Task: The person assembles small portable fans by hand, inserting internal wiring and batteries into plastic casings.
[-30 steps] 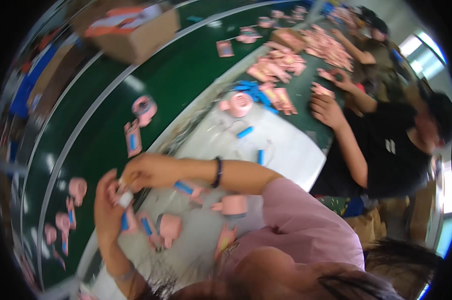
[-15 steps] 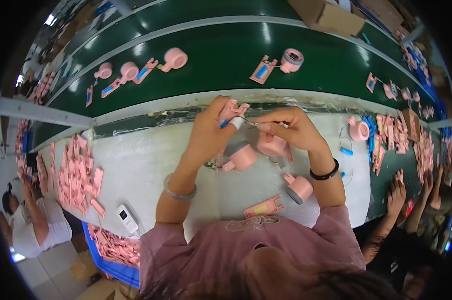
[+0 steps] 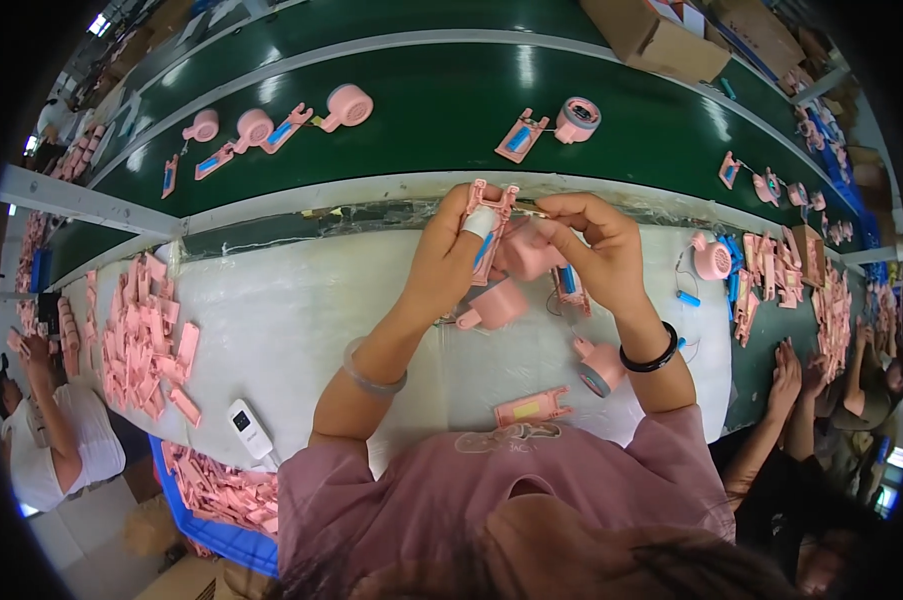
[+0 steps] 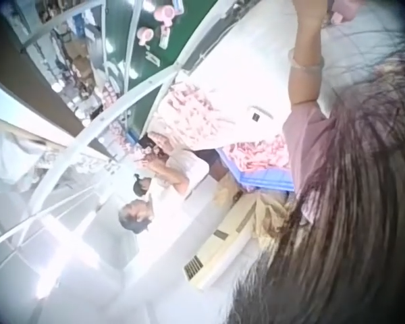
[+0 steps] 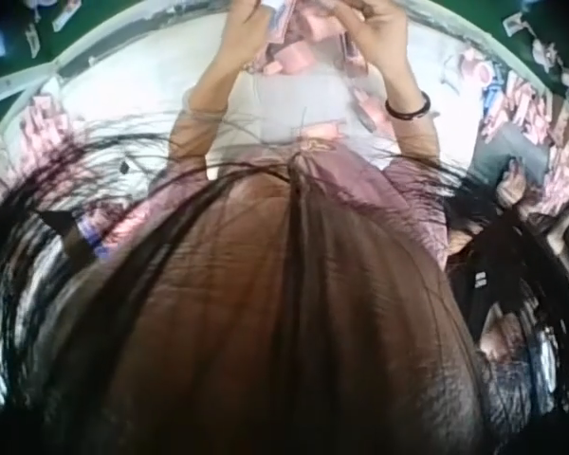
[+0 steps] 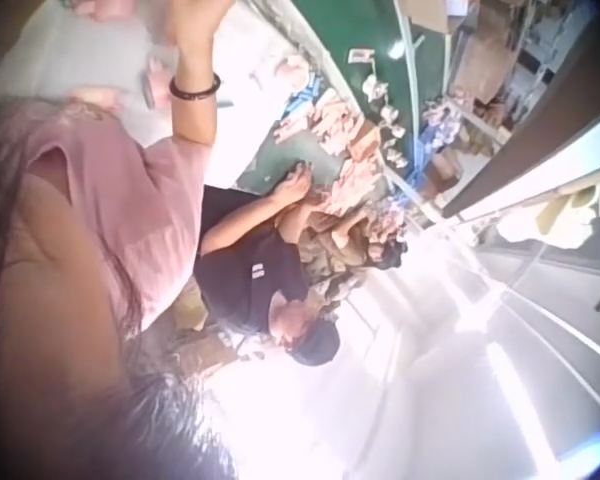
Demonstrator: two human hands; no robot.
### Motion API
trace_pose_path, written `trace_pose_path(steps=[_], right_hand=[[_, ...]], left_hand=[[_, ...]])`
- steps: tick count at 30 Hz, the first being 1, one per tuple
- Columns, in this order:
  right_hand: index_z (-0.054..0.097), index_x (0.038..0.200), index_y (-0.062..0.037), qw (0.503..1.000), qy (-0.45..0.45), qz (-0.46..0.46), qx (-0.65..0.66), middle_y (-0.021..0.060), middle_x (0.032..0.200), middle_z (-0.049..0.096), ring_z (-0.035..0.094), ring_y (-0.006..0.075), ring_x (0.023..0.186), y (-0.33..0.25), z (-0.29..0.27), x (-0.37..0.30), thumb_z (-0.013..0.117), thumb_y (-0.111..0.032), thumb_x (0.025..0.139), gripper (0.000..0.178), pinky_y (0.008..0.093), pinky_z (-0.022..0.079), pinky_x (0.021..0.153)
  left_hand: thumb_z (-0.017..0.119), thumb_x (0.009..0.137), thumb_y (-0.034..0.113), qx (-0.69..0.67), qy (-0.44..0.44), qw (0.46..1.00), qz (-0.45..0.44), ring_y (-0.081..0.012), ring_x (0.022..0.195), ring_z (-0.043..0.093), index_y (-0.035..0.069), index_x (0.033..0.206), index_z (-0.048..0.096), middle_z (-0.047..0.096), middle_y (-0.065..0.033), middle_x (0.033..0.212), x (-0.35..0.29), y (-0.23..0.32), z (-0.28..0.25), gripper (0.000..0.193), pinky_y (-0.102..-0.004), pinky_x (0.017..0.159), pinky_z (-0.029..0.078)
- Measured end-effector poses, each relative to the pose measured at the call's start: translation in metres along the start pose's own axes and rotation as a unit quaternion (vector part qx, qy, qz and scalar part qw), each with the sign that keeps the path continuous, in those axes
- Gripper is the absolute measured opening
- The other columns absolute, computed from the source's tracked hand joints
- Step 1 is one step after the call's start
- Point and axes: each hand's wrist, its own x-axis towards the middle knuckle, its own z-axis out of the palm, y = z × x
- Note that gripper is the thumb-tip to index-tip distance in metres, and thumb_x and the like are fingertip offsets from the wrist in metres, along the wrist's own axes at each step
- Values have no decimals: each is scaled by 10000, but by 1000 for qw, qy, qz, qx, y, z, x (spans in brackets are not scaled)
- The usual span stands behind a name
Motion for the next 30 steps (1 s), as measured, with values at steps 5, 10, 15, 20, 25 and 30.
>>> trace_pose_path(steps=[5, 10, 15, 20, 25, 30], right_hand=[[618, 984, -18, 963, 11, -152, -224, 114, 909, 641, 638, 225, 761, -7, 3, -6, 633, 30, 780, 210, 285, 496, 670], [616, 973, -20, 939, 0, -235, -253, 114, 932, 646, 628, 243, 789, -4, 6, -11, 644, 47, 766, 219, 301, 498, 696], [628, 943, -31, 927, -10, -283, -245, 95, 901, 646, 625, 250, 779, -3, 6, -11, 675, 24, 728, 226, 329, 492, 674], [645, 886, -34, 924, 26, -299, -238, 86, 866, 636, 614, 232, 745, -2, 8, -12, 693, 36, 690, 213, 305, 482, 648], [653, 876, -45, 926, 30, -300, -229, 76, 868, 636, 610, 224, 746, 1, 7, -13, 685, 49, 642, 254, 305, 478, 645], [664, 871, -61, 934, 28, -288, -211, 65, 878, 634, 603, 218, 754, 2, 7, -16, 668, 62, 617, 282, 305, 473, 646]], left_hand=[[451, 904, 62, -10, -15, 1000, -25, -86, 638, 568, 37, 1181, 470, 586, -66, 885, -4, 0, -2, 279, -251, 505, 513], [443, 817, -40, 24, -8, 999, 20, -67, 742, 556, 28, 1171, 471, 566, -46, 940, -11, 2, 9, 362, -211, 600, 483], [404, 757, -76, 95, -19, 992, 84, -59, 864, 519, 13, 1169, 462, 537, -44, 1022, -14, -2, 7, 426, -188, 695, 446], [414, 761, -62, 98, -47, 993, 41, -85, 901, 510, -9, 1183, 443, 533, -55, 1037, -20, 12, 14, 427, -222, 739, 444], [454, 749, -22, 128, -38, 987, 85, -119, 794, 536, 15, 1152, 452, 584, -78, 939, -21, 10, 15, 404, -262, 724, 433], [429, 764, -59, 158, -43, 982, 92, -124, 931, 517, 8, 1183, 446, 541, -77, 1032, -22, 11, 16, 424, -256, 823, 414]])
